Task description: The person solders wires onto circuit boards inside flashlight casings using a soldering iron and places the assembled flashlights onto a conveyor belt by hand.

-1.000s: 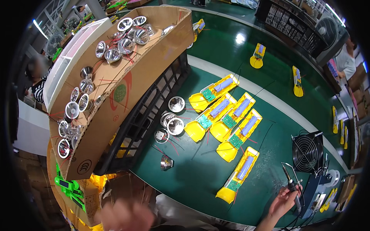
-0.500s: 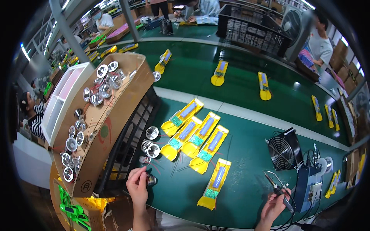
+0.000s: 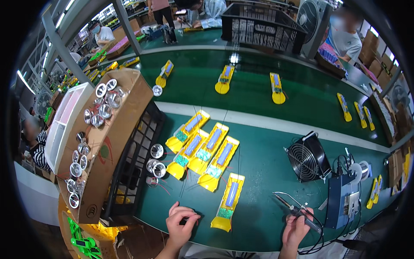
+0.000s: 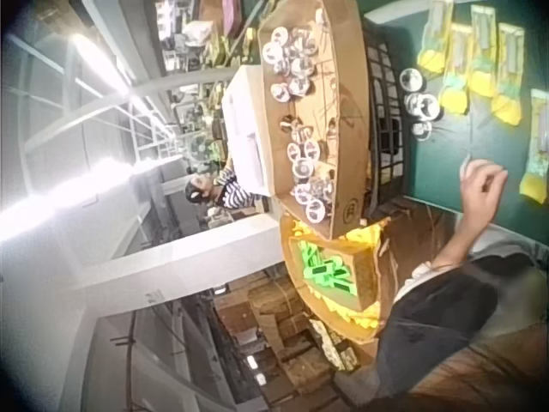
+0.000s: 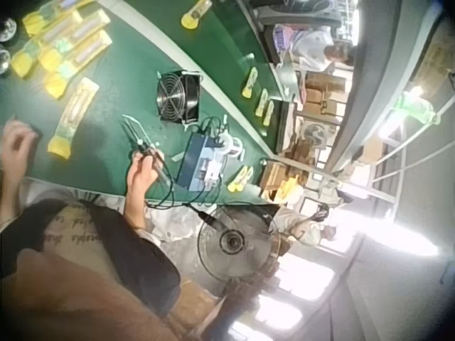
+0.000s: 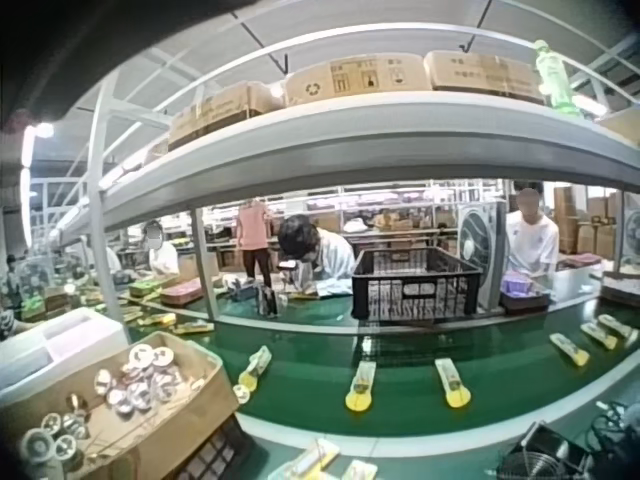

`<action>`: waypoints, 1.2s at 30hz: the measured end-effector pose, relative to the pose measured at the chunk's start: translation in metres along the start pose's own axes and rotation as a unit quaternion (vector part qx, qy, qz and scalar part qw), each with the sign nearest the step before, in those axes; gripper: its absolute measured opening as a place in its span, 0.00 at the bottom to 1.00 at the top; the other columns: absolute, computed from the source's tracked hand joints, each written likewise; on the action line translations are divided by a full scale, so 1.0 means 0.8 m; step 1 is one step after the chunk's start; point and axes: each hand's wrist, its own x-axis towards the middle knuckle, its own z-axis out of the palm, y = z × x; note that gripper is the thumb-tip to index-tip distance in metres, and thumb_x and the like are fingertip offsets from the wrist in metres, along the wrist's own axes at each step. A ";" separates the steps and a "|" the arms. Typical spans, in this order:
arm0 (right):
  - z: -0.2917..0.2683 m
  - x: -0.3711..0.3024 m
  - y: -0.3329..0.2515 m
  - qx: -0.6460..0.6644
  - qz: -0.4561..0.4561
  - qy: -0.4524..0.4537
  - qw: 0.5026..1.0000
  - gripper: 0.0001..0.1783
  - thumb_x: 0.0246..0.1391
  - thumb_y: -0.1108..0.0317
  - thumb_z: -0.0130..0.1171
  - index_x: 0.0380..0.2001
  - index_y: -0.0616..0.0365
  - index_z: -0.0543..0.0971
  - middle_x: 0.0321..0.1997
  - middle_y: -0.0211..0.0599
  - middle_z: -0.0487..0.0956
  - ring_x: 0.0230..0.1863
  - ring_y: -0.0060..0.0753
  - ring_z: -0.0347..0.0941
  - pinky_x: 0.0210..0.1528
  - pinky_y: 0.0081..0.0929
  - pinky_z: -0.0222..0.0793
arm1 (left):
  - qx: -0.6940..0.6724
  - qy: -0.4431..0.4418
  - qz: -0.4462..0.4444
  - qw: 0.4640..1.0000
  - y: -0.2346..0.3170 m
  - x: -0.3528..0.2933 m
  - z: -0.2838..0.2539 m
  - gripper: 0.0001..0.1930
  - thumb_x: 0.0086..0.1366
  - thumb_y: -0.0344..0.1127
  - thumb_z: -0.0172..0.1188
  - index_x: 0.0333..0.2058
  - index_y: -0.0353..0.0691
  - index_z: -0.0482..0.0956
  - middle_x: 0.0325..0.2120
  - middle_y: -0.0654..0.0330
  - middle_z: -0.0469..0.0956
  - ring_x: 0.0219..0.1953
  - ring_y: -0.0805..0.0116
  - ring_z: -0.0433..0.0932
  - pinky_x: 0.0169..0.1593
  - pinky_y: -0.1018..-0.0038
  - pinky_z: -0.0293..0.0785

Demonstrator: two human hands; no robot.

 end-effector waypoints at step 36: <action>0.045 -0.067 0.002 -0.263 0.058 -0.143 0.952 0.21 0.42 0.60 0.59 0.28 0.60 0.60 0.13 0.33 0.66 0.09 0.17 0.62 0.13 0.11 0.58 | 0.068 -0.021 -0.011 0.997 0.050 0.002 0.044 0.08 0.35 0.31 0.65 0.13 0.49 0.73 0.17 0.68 0.57 0.22 0.70 0.59 0.29 0.74 0.52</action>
